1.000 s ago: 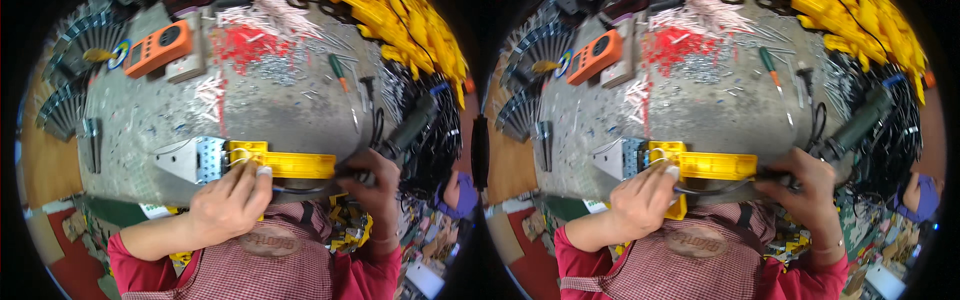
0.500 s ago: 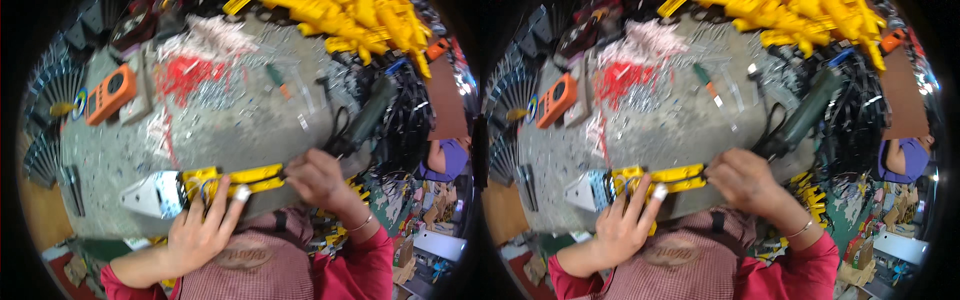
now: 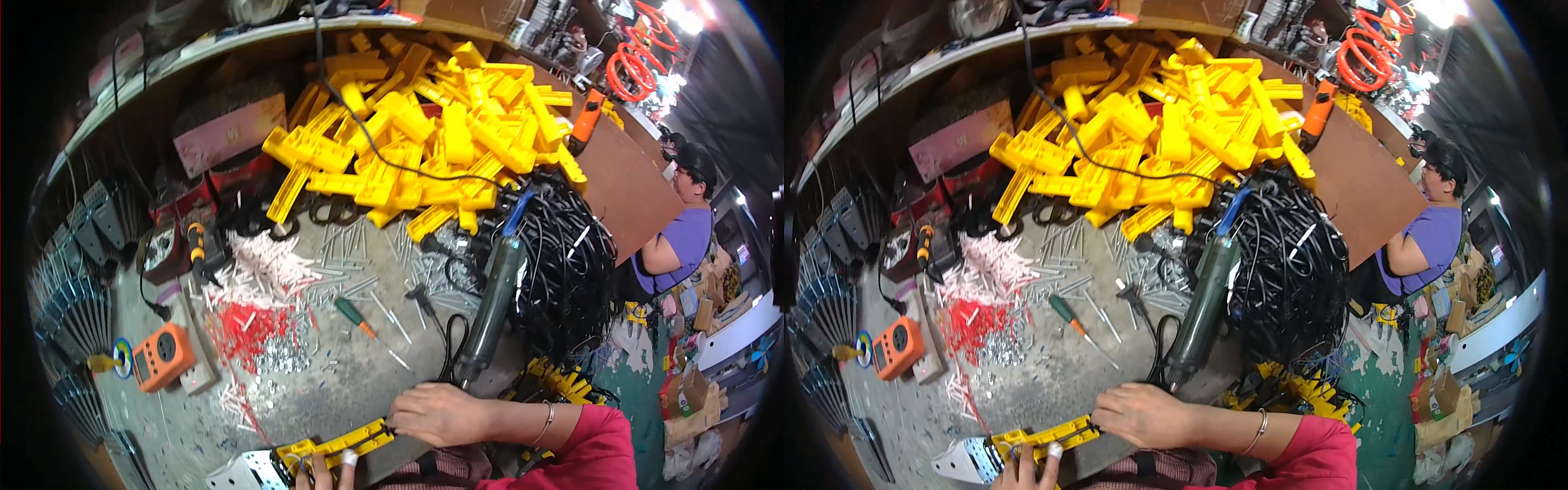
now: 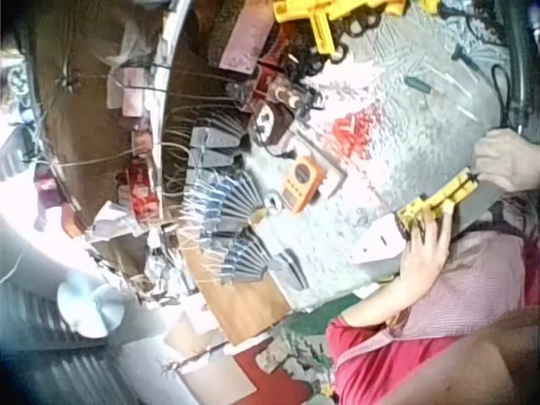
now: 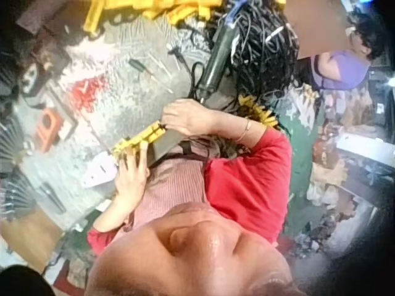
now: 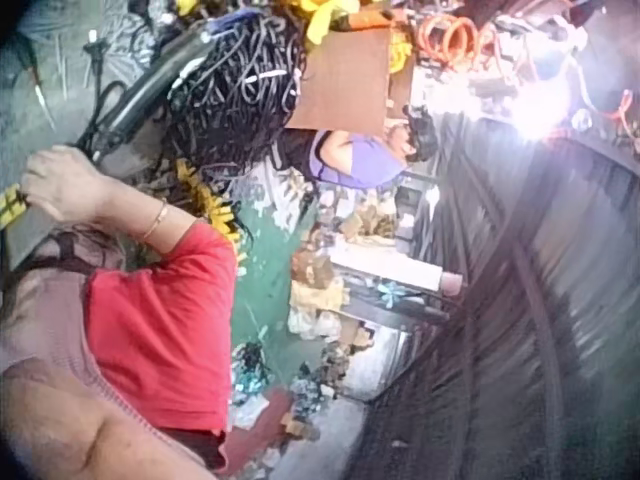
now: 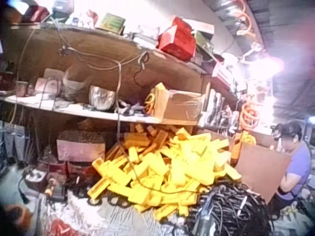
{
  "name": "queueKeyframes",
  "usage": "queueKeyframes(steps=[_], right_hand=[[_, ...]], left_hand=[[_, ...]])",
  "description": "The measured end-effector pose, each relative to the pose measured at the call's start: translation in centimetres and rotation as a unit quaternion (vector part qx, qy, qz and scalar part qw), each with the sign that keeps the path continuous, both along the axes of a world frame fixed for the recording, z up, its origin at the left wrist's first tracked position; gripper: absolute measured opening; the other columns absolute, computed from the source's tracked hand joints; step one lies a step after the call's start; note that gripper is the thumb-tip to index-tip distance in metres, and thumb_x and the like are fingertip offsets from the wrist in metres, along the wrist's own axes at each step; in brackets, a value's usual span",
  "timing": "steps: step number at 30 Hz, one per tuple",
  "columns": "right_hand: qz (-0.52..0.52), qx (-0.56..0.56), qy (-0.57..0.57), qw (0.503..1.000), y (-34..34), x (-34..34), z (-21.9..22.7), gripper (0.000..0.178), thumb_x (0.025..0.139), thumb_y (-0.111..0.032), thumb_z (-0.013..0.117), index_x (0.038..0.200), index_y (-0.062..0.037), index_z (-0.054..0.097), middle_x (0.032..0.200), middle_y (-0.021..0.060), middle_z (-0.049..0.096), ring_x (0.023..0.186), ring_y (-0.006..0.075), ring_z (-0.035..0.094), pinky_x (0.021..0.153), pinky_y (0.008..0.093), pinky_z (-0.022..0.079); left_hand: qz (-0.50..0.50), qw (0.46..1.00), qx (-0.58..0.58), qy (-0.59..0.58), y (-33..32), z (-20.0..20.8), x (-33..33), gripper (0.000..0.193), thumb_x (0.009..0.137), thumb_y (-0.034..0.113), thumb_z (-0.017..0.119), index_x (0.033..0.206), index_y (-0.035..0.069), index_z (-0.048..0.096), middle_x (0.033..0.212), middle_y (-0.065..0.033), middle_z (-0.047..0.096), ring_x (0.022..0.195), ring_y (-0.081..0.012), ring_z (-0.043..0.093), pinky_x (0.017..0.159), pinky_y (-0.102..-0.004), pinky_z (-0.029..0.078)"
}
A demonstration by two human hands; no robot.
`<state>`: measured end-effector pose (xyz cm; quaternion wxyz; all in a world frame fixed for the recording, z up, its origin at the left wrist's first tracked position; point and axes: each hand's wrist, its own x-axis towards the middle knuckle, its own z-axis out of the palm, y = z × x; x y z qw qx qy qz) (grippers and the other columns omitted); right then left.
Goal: The person assembles heating tools by connecting wires using a soldering iron, fitting the plastic handles onto the metal plates, fastening screws with a power screwdriver, and applying stickers from a sheet.
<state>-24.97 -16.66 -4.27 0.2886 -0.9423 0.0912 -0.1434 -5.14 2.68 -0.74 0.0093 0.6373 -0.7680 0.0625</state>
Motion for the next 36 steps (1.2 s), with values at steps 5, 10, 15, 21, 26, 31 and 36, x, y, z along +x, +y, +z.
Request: queueKeyframes(steps=[5,10,15,21,26,31,36], right_hand=[[0.010,-0.044,0.001,0.999,-0.9,-0.3,2.1,0.016,0.083,-0.022,0.058,0.091,-0.0078,0.058,0.089,0.0074,0.052,0.080,0.0234,0.056,0.072,0.0343,0.047],[-0.243,-0.508,-0.071,0.823,-14.9,-3.5,11.6,0.015,0.073,-0.005,0.062,0.088,-0.0065,0.062,0.093,0.0099,0.060,0.084,0.0277,0.058,0.070,0.0408,0.049],[-0.428,-0.521,0.077,0.734,-25.3,-9.7,13.8,0.052,0.070,0.003,0.060,0.119,-0.0132,0.063,0.128,0.0132,0.053,0.125,0.0319,0.043,0.104,0.0448,0.034],[-0.346,-0.535,0.137,0.758,-29.2,-8.6,14.5,0.059,0.069,-0.006,0.065,0.127,-0.0173,0.057,0.134,0.0104,0.050,0.135,0.0291,0.036,0.113,0.0489,0.025],[-0.364,-0.281,-0.343,0.819,-23.0,-3.8,18.1,0.036,0.076,0.000,0.062,0.112,-0.0002,0.058,0.098,0.0127,0.065,0.090,0.0250,0.063,0.083,0.0332,0.051],[-0.201,0.385,-0.231,0.871,-11.3,0.3,12.7,0.035,0.091,-0.028,0.056,0.103,0.0039,0.051,0.058,0.0037,0.048,0.051,0.0120,0.050,0.063,0.0285,0.053],[-0.330,0.421,-0.194,0.822,1.2,3.9,7.4,0.059,0.081,-0.038,0.068,0.114,0.0069,0.049,0.068,0.0012,0.056,0.055,0.0113,0.055,0.060,0.0268,0.053]], left_hand=[[0.005,1.000,0.016,-0.004,0.1,-0.4,-0.3,0.061,0.074,0.019,0.060,0.133,0.009,0.051,0.119,-0.0182,0.057,0.095,-0.0315,0.062,0.069,-0.0336,0.057],[0.028,0.999,-0.023,0.015,0.3,-0.3,-0.4,0.053,0.074,0.019,0.059,0.126,0.010,0.058,0.113,-0.0166,0.061,0.090,-0.0300,0.063,0.064,-0.0331,0.057],[0.028,0.999,-0.028,0.034,-0.1,0.1,-0.5,0.052,0.074,0.016,0.059,0.125,0.010,0.059,0.115,-0.0162,0.061,0.089,-0.0292,0.063,0.064,-0.0322,0.057],[0.011,0.999,-0.037,0.034,0.4,-0.5,0.0,0.053,0.075,0.016,0.057,0.127,0.009,0.058,0.122,-0.0173,0.058,0.095,-0.0320,0.062,0.069,-0.0332,0.057],[0.013,0.999,-0.040,0.015,0.8,-0.6,-0.1,0.057,0.074,0.016,0.057,0.131,0.009,0.054,0.125,-0.0164,0.057,0.093,-0.0290,0.062,0.069,-0.0317,0.057],[-0.015,0.997,-0.075,-0.005,0.5,-2.0,0.6,0.038,0.080,0.016,0.052,0.114,0.006,0.067,0.113,-0.0188,0.063,0.079,-0.0277,0.063,0.050,-0.0246,0.043],[-0.017,0.994,-0.107,0.029,-0.1,-1.9,0.5,0.039,0.073,0.012,0.058,0.111,0.006,0.067,0.113,-0.0186,0.064,0.077,-0.0253,0.064,0.051,-0.0232,0.045]])
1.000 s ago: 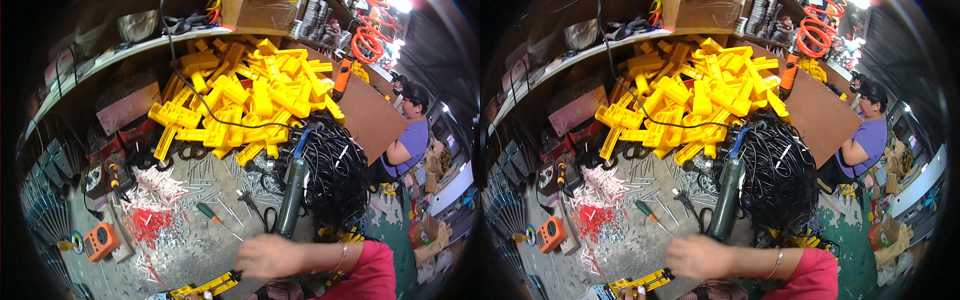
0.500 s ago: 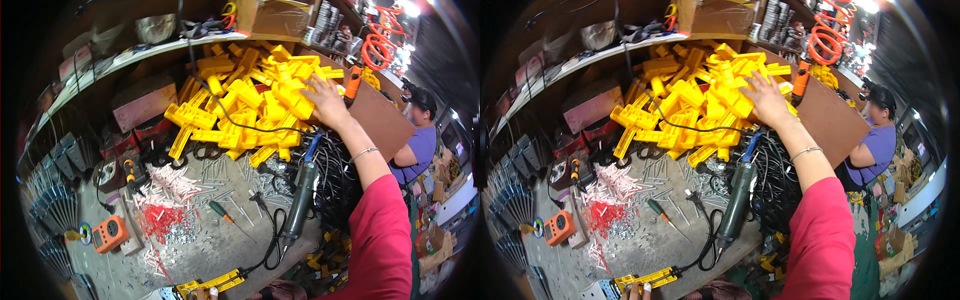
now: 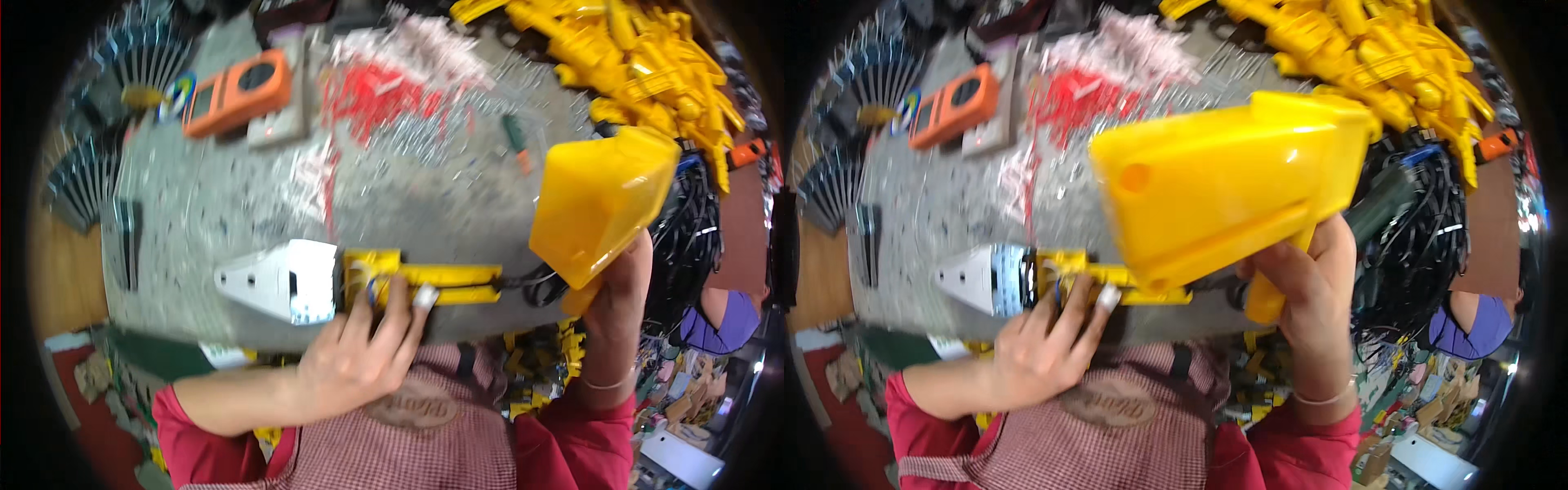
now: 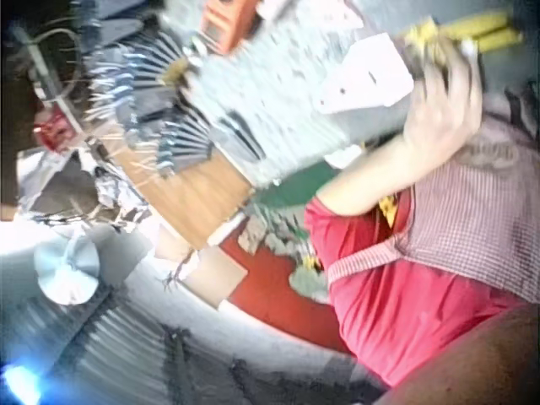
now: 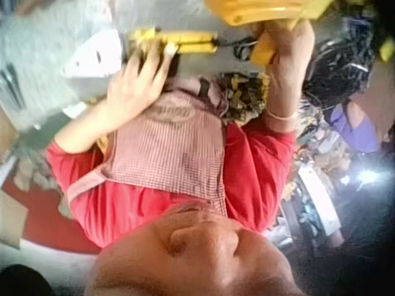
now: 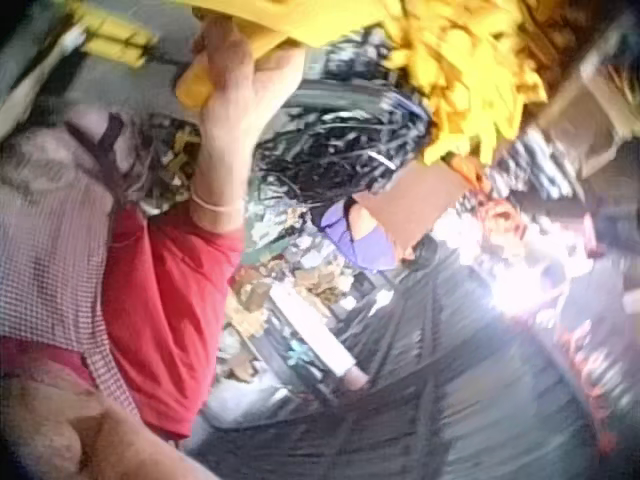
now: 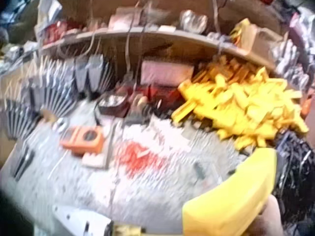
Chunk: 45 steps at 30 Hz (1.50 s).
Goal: The person assembles heating tools by connecting wires using a soldering iron, fitting the plastic handles onto the metal plates, fastening screws with a power screwdriver, and applying stickers from a sheet.
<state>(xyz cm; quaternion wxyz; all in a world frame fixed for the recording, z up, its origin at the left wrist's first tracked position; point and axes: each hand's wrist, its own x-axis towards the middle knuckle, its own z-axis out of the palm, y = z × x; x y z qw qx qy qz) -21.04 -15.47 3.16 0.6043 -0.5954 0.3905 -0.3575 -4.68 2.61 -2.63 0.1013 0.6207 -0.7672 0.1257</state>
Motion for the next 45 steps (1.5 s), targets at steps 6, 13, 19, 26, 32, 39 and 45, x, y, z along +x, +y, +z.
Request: queueKeyframes(steps=[6,13,19,26,32,39,45], right_hand=[[0.202,0.081,-0.177,0.960,3.0,1.1,-4.4,0.053,0.086,-0.048,0.058,0.108,-0.0009,0.047,0.061,0.0001,0.048,0.053,0.0124,0.050,0.062,0.0312,0.051],[0.047,-0.072,-0.030,0.996,4.4,0.8,-3.9,0.018,0.092,-0.019,0.053,0.099,-0.0025,0.048,0.084,0.0066,0.047,0.083,0.0191,0.051,0.091,0.0415,0.046],[0.007,-0.163,0.054,0.985,5.5,1.1,-4.5,0.005,0.091,-0.007,0.050,0.093,-0.0026,0.048,0.084,0.0069,0.046,0.080,0.0163,0.049,0.085,0.0382,0.048],[0.124,-0.252,0.342,0.897,3.0,-3.7,-5.5,0.033,0.086,-0.007,0.067,0.117,0.0018,0.056,0.102,0.0048,0.063,0.088,0.0140,0.060,0.079,0.0255,0.047],[0.151,-0.153,0.367,0.905,0.8,-3.3,-4.7,0.026,0.081,-0.013,0.070,0.105,-0.0011,0.065,0.091,0.0092,0.069,0.083,0.0245,0.065,0.078,0.0321,0.049],[0.241,-0.430,0.389,0.778,0.8,-3.4,-5.4,0.021,0.081,-0.011,0.072,0.100,-0.0031,0.067,0.090,0.0089,0.068,0.080,0.0262,0.066,0.072,0.0331,0.050],[0.113,-0.290,0.331,0.891,2.9,-4.0,-6.4,0.027,0.074,0.005,0.070,0.100,-0.0024,0.065,0.096,0.0056,0.065,0.085,0.0171,0.064,0.079,0.0287,0.050]], left_hand=[[0.022,1.000,-0.010,-0.001,0.2,-0.5,0.1,0.035,0.073,0.009,0.061,0.106,0.002,0.069,0.109,-0.0177,0.066,0.074,-0.0235,0.065,0.050,-0.0219,0.047],[0.030,0.999,-0.026,0.017,0.9,-1.1,0.0,0.033,0.072,0.008,0.060,0.103,-0.001,0.068,0.109,-0.0173,0.066,0.073,-0.0237,0.065,0.050,-0.0220,0.047],[0.036,0.998,-0.026,0.033,0.7,-1.2,0.1,0.037,0.070,0.012,0.060,0.104,0.000,0.068,0.107,-0.0149,0.065,0.071,-0.0220,0.062,0.051,-0.0221,0.048],[0.062,0.998,-0.021,0.025,0.6,-1.2,-0.1,0.036,0.070,0.014,0.059,0.103,0.004,0.069,0.102,-0.0126,0.066,0.069,-0.0181,0.062,0.047,-0.0212,0.044],[0.059,0.997,-0.035,0.018,0.3,-1.2,-0.4,0.033,0.073,0.013,0.059,0.104,0.005,0.068,0.101,-0.0150,0.067,0.070,-0.0207,0.065,0.049,-0.0228,0.045],[0.059,0.998,0.011,0.018,0.3,-0.4,-0.3,0.038,0.073,0.012,0.060,0.110,0.006,0.068,0.104,-0.0178,0.067,0.076,-0.0254,0.068,0.052,-0.0238,0.048],[0.048,0.998,-0.017,0.021,0.6,-1.0,-0.1,0.040,0.075,0.014,0.057,0.111,0.003,0.067,0.104,-0.0186,0.064,0.078,-0.0264,0.066,0.051,-0.0224,0.045]])
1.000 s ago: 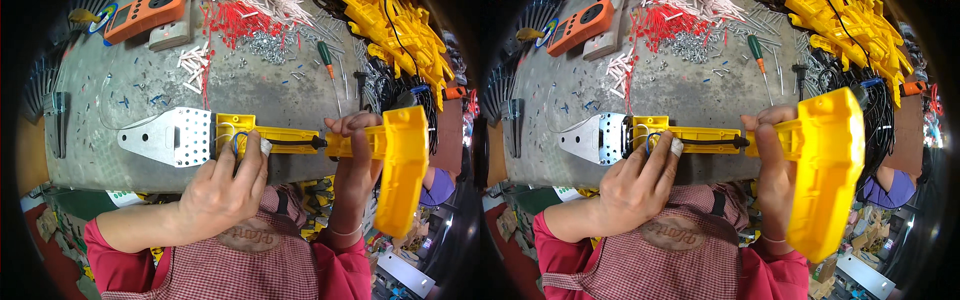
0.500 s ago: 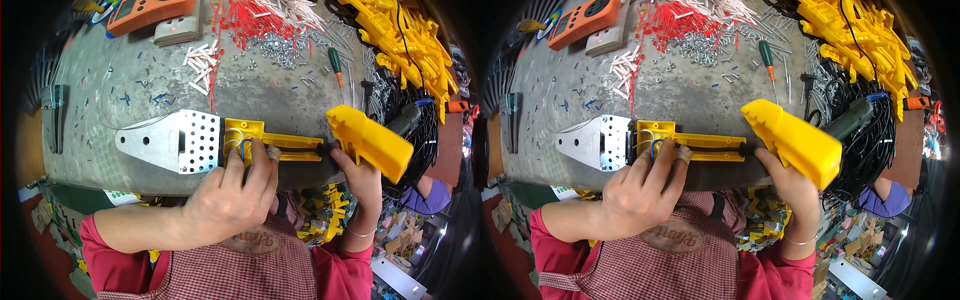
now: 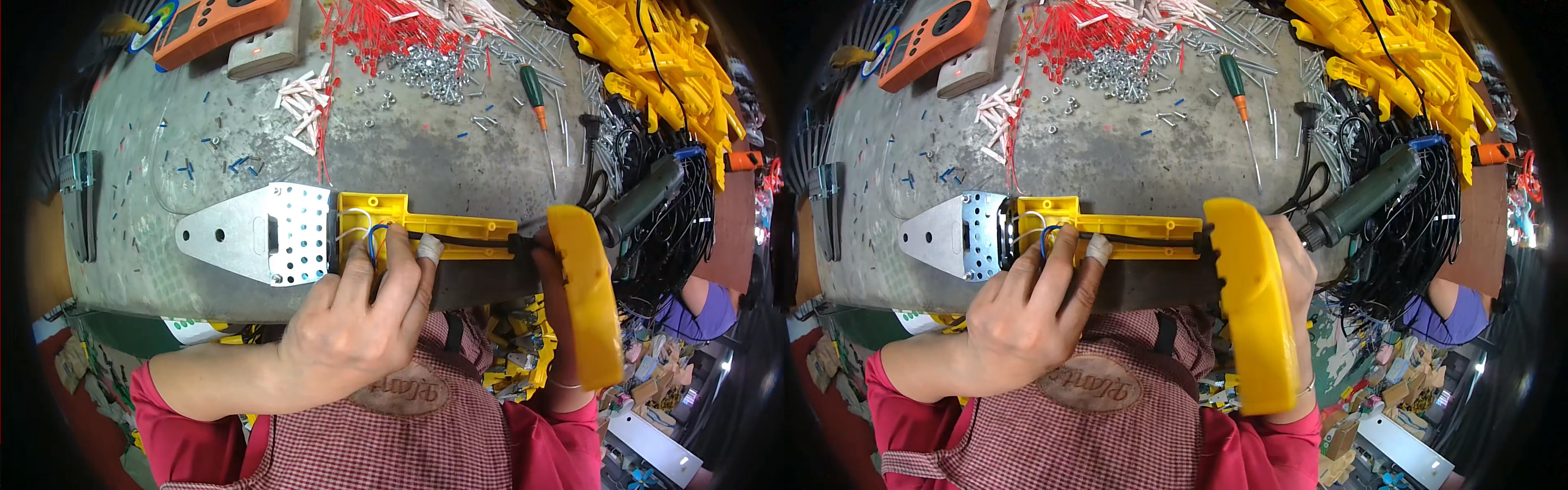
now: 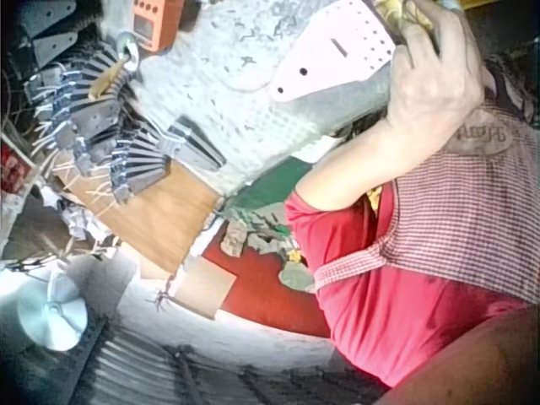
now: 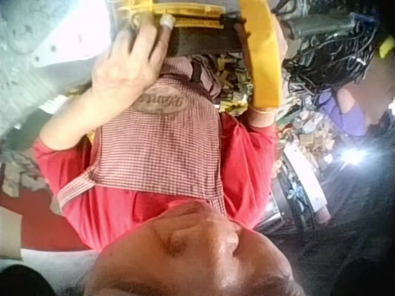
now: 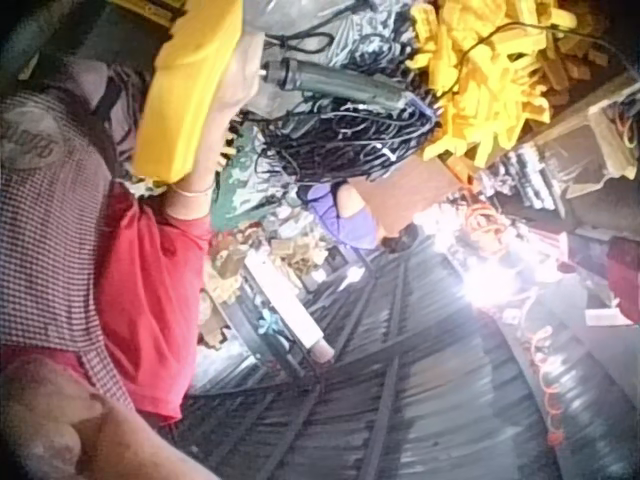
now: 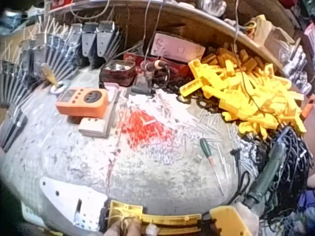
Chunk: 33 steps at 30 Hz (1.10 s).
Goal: The person assembles heating tools by connecting wires using a soldering iron, fitting the plastic handles onto the metal plates, fastening screws with a power screwdriver, and applying stickers from a sheet.
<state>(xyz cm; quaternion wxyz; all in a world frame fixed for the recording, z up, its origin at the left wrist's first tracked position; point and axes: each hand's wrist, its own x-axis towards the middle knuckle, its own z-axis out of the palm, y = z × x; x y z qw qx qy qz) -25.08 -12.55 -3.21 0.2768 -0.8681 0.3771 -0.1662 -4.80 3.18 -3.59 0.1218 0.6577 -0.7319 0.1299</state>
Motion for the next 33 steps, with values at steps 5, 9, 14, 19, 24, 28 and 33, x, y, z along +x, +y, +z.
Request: queueKeyframes(steps=[5,9,14,19,24,28,33], right_hand=[[0.017,-0.126,-0.005,0.992,0.6,0.6,-0.9,0.021,0.074,0.003,0.070,0.094,-0.0025,0.064,0.089,0.0063,0.063,0.082,0.0186,0.064,0.075,0.0279,0.050],[0.040,-0.151,0.076,0.985,0.3,1.2,0.0,0.026,0.076,0.001,0.069,0.101,-0.0031,0.063,0.089,0.0052,0.064,0.081,0.0151,0.063,0.075,0.0267,0.049],[-0.018,0.069,-0.064,0.995,0.6,1.0,1.9,0.032,0.081,-0.004,0.066,0.112,0.0008,0.058,0.090,0.0039,0.060,0.080,0.0138,0.059,0.072,0.0250,0.047],[-0.009,0.256,-0.384,0.887,1.0,3.4,0.7,0.051,0.084,-0.032,0.060,0.120,0.0025,0.047,0.096,0.0084,0.051,0.087,0.0182,0.052,0.088,0.0407,0.044],[0.036,0.133,-0.429,0.893,1.4,4.6,-1.0,0.049,0.087,-0.028,0.058,0.124,0.0004,0.045,0.103,0.0096,0.049,0.102,0.0245,0.049,0.108,0.0511,0.031],[0.049,0.116,-0.411,0.903,1.3,5.2,-1.1,0.047,0.090,-0.026,0.055,0.128,-0.0005,0.042,0.106,0.0105,0.047,0.110,0.0266,0.048,0.112,0.0527,0.025],[0.055,0.150,-0.372,0.914,2.0,4.7,-0.5,0.042,0.085,-0.021,0.052,0.122,-0.0046,0.044,0.105,0.0087,0.046,0.108,0.0238,0.046,0.113,0.0531,0.023]], left_hand=[[0.013,1.000,0.024,0.003,-0.1,0.3,-0.2,0.040,0.072,0.012,0.060,0.111,0.006,0.069,0.105,-0.0168,0.065,0.077,-0.0241,0.065,0.053,-0.0237,0.049],[0.023,1.000,0.014,-0.013,-0.2,0.0,-0.4,0.041,0.072,0.012,0.059,0.111,0.006,0.069,0.106,-0.0166,0.064,0.076,-0.0229,0.064,0.053,-0.0237,0.049],[0.020,1.000,0.017,-0.014,0.0,0.0,-0.4,0.042,0.072,0.013,0.057,0.112,0.005,0.068,0.108,-0.0177,0.064,0.075,-0.0229,0.063,0.054,-0.0239,0.050],[0.023,1.000,0.012,-0.006,0.1,-0.2,-0.5,0.043,0.072,0.014,0.057,0.112,0.004,0.067,0.108,-0.0183,0.064,0.075,-0.0234,0.063,0.055,-0.0244,0.051],[0.025,1.000,0.015,0.005,-0.1,-0.1,-0.5,0.042,0.072,0.014,0.057,0.111,0.004,0.067,0.107,-0.0178,0.064,0.075,-0.0229,0.063,0.055,-0.0242,0.051],[0.033,0.999,0.002,-0.005,0.1,-0.4,-0.6,0.041,0.071,0.014,0.057,0.110,0.005,0.068,0.108,-0.0156,0.064,0.075,-0.0214,0.062,0.052,-0.0226,0.048],[0.031,0.999,0.010,-0.009,0.3,-0.6,-0.6,0.044,0.069,0.015,0.058,0.110,0.006,0.068,0.110,-0.0134,0.063,0.077,-0.0211,0.062,0.054,-0.0219,0.046]])
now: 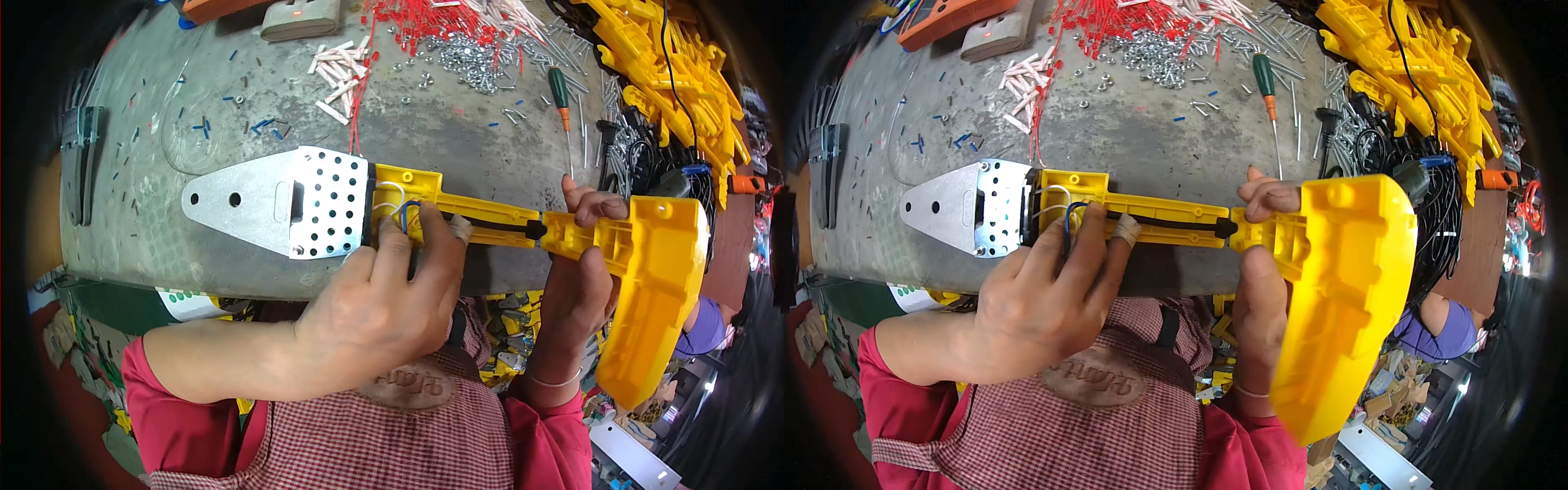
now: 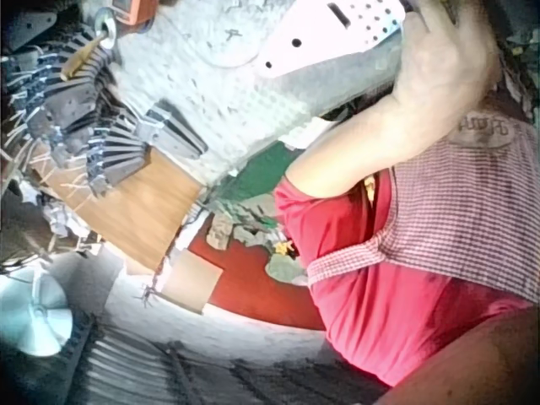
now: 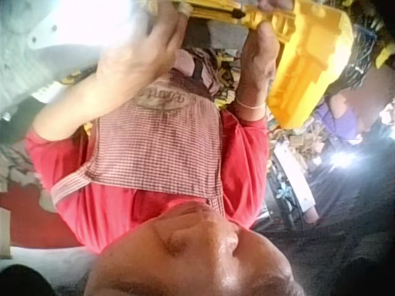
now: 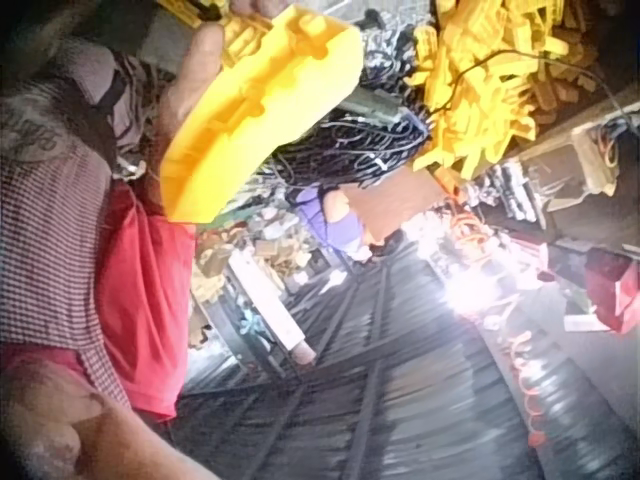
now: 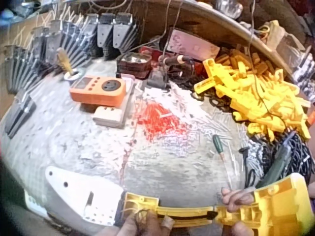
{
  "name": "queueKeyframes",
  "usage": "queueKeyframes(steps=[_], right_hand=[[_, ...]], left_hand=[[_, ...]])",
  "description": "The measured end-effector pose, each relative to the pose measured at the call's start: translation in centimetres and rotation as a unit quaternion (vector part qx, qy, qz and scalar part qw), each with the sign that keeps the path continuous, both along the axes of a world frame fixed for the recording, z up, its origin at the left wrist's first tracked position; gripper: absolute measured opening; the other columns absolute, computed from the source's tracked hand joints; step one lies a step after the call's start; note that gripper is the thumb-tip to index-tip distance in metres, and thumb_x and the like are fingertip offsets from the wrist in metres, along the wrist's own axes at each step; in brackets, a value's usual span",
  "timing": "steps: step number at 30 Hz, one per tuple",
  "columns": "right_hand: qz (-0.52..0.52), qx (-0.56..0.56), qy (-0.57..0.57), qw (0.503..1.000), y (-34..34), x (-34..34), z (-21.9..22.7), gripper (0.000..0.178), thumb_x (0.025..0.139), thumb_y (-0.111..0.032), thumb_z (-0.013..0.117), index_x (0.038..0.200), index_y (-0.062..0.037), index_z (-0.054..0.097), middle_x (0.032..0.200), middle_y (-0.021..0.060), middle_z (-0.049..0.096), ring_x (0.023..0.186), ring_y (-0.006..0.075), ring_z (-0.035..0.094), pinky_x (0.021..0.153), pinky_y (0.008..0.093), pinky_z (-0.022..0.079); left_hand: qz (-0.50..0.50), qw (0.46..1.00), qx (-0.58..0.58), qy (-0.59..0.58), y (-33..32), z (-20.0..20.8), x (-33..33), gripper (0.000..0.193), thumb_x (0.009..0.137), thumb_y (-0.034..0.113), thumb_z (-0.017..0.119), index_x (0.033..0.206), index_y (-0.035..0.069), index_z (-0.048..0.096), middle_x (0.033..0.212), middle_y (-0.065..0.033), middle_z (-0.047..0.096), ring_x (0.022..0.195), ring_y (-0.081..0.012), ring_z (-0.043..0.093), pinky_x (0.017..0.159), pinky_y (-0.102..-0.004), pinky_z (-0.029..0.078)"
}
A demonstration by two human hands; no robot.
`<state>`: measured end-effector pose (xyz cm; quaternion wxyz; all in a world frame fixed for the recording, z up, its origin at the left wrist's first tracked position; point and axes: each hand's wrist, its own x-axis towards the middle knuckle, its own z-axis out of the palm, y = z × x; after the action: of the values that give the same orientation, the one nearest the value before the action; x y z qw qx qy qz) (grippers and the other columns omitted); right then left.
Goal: The person assembles heating tools by connecting wires using a soldering iron, fitting the plastic handles onto the metal plates, fastening screws with a power screwdriver, and applying stickers from a sheet.
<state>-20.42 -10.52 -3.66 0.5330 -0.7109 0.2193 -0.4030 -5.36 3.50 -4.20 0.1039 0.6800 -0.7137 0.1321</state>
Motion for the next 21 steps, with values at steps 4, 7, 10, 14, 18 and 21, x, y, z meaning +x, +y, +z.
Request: queueKeyframes(steps=[4,7,10,14,18,21], right_hand=[[-0.067,-0.028,0.123,0.990,0.8,0.9,1.2,0.034,0.080,-0.010,0.055,0.113,-0.0052,0.048,0.102,0.0072,0.049,0.103,0.0221,0.050,0.107,0.0485,0.031],[-0.086,-0.108,0.260,0.956,1.2,1.1,1.5,0.051,0.076,-0.004,0.069,0.123,0.0012,0.048,0.112,0.0110,0.058,0.101,0.0209,0.058,0.090,0.0300,0.046],[-0.041,-0.132,0.218,0.966,1.6,3.0,1.8,0.046,0.073,-0.011,0.075,0.111,0.0013,0.053,0.101,0.0113,0.056,0.092,0.0237,0.057,0.081,0.0304,0.045],[0.003,-0.085,0.232,0.969,1.6,3.7,0.9,0.039,0.071,-0.008,0.073,0.104,0.0000,0.055,0.094,0.0132,0.053,0.087,0.0293,0.055,0.078,0.0341,0.044],[0.077,-0.217,0.307,0.923,1.1,3.5,0.9,0.047,0.069,-0.005,0.071,0.113,-0.0023,0.054,0.105,0.0146,0.057,0.098,0.0356,0.056,0.091,0.0415,0.043],[0.121,-0.259,0.343,0.895,1.1,3.6,1.6,0.049,0.072,-0.008,0.071,0.118,-0.0021,0.054,0.113,0.0138,0.059,0.107,0.0353,0.056,0.101,0.0475,0.038]], left_hand=[[0.007,1.000,0.008,0.007,0.2,0.2,0.0,0.044,0.069,0.014,0.057,0.111,0.005,0.068,0.110,-0.0136,0.063,0.080,-0.0220,0.061,0.055,-0.0226,0.046],[-0.007,1.000,0.008,0.012,0.1,0.4,0.0,0.042,0.069,0.015,0.059,0.108,0.001,0.068,0.111,-0.0163,0.062,0.082,-0.0237,0.061,0.056,-0.0236,0.047],[0.001,0.998,-0.007,0.056,0.3,0.5,0.0,0.036,0.079,0.018,0.056,0.102,-0.008,0.066,0.106,-0.0222,0.061,0.081,-0.0286,0.062,0.053,-0.0241,0.041],[-0.052,0.980,-0.004,0.190,1.7,1.1,1.3,0.029,0.080,0.018,0.056,0.096,-0.002,0.068,0.107,-0.0203,0.063,0.082,-0.0275,0.063,0.056,-0.0226,0.043],[-0.145,0.977,-0.026,0.157,7.1,3.4,4.0,0.023,0.078,0.018,0.060,0.093,0.002,0.068,0.103,-0.0154,0.067,0.086,-0.0261,0.066,0.057,-0.0225,0.043],[-0.092,0.980,0.007,0.176,8.4,3.7,5.2,0.018,0.077,0.020,0.063,0.088,0.007,0.067,0.100,-0.0117,0.069,0.091,-0.0247,0.067,0.064,-0.0225,0.047]])
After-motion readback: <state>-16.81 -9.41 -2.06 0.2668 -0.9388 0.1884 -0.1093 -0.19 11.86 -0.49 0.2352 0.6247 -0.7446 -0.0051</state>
